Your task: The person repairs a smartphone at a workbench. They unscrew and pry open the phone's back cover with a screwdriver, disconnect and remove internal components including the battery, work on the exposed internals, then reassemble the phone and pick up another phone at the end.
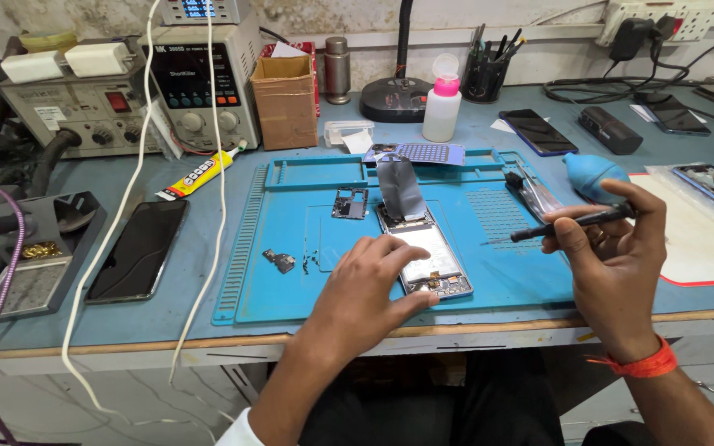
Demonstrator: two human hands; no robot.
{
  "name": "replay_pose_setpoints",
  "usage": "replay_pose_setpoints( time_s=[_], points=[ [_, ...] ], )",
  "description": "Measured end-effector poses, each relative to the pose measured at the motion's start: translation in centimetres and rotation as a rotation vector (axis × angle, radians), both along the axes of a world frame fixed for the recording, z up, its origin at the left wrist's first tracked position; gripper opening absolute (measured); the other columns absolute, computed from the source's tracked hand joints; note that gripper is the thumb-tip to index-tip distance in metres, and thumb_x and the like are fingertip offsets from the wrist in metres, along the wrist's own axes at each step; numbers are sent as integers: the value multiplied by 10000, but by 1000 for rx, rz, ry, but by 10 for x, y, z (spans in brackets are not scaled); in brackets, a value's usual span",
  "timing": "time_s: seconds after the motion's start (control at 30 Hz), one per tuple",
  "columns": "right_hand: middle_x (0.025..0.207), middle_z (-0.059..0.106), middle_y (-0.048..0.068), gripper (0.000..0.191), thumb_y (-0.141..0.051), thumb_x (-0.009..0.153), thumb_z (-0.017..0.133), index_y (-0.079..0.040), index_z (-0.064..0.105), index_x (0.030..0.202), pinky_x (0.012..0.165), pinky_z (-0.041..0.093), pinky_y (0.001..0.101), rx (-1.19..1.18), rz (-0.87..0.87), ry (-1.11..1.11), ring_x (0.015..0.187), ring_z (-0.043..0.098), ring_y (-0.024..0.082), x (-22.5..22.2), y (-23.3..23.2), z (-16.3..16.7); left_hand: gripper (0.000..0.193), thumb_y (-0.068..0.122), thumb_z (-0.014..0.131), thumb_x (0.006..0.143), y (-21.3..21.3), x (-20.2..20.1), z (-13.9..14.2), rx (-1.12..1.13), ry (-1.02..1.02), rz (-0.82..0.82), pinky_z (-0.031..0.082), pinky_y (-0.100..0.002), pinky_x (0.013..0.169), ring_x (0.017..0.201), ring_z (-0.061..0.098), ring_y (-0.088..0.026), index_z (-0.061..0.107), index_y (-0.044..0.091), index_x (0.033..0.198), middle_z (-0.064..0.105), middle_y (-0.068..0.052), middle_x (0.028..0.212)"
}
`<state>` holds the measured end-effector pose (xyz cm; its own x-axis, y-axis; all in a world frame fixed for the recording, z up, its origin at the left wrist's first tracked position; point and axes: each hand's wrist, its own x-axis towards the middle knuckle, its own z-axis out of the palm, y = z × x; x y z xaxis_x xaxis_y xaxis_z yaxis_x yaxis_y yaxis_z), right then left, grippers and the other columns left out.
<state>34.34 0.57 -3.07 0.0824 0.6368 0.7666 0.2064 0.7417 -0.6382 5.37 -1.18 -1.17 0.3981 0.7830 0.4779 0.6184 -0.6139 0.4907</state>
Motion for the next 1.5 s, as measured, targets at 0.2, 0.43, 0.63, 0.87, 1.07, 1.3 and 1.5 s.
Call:
replay_pose_setpoints(
  time_s=[0.2,0.43,0.63,0.87,1.07,1.3,1.5],
  points=[
    [1214,700,155,301,0,1065,639,1,476,1318,931,607,313,-31,-41,-44,1010,711,184,-7,-1,7,438,380,774,838,-2,4,3,-46,27,-12,456,-421,1039,1166,586,-257,711,140,1199,678,-43,1187],
    [1149,723,108,170,-9,1000,640,25,609,1164,918,593,274,-198,-73,-128,1012,720,139,-13,-3,13,302,347,769,842,-5,3,2,-53,34,-15,449,-411,1049,1180,583,-237,769,197,1104,674,-25,1202],
    [1116,726,104,168,-15,1004,642,20,624,1167,896,586,271,-232,-83,-139,983,714,131,-14,-4,15,220,314,763,857,-4,3,-1,32,47,-52,432,-435,1062,1212,572,-255,790,208,1047,664,-42,1242],
    [1114,724,97,166,-21,1003,638,15,626,1165,893,587,274,-231,-82,-152,975,712,134,-14,-3,14,186,289,736,885,-3,2,-5,53,84,-64,443,-423,1049,1188,579,-246,808,205,1034,665,-40,1181],
    [1109,725,96,168,-23,998,636,15,629,1162,897,594,284,-251,-76,-148,976,718,140,-15,-3,15,191,276,735,892,-3,3,-7,91,83,-67,448,-425,1034,1172,583,-249,811,183,1041,668,-48,1166],
    [1128,724,92,173,-26,992,634,14,620,1160,904,607,289,-251,-67,-159,989,724,140,-14,-2,15,190,243,744,880,-5,5,-11,174,76,-70,470,-424,981,1117,602,-253,812,164,1039,673,-56,1123],
    [1121,722,102,167,-13,1001,636,23,624,1164,899,598,289,-235,-71,-162,981,718,145,-14,-2,14,189,214,733,889,-13,11,-12,242,104,-65,465,-448,961,1081,613,-273,790,121,1043,666,-83,1061]
  ],
)
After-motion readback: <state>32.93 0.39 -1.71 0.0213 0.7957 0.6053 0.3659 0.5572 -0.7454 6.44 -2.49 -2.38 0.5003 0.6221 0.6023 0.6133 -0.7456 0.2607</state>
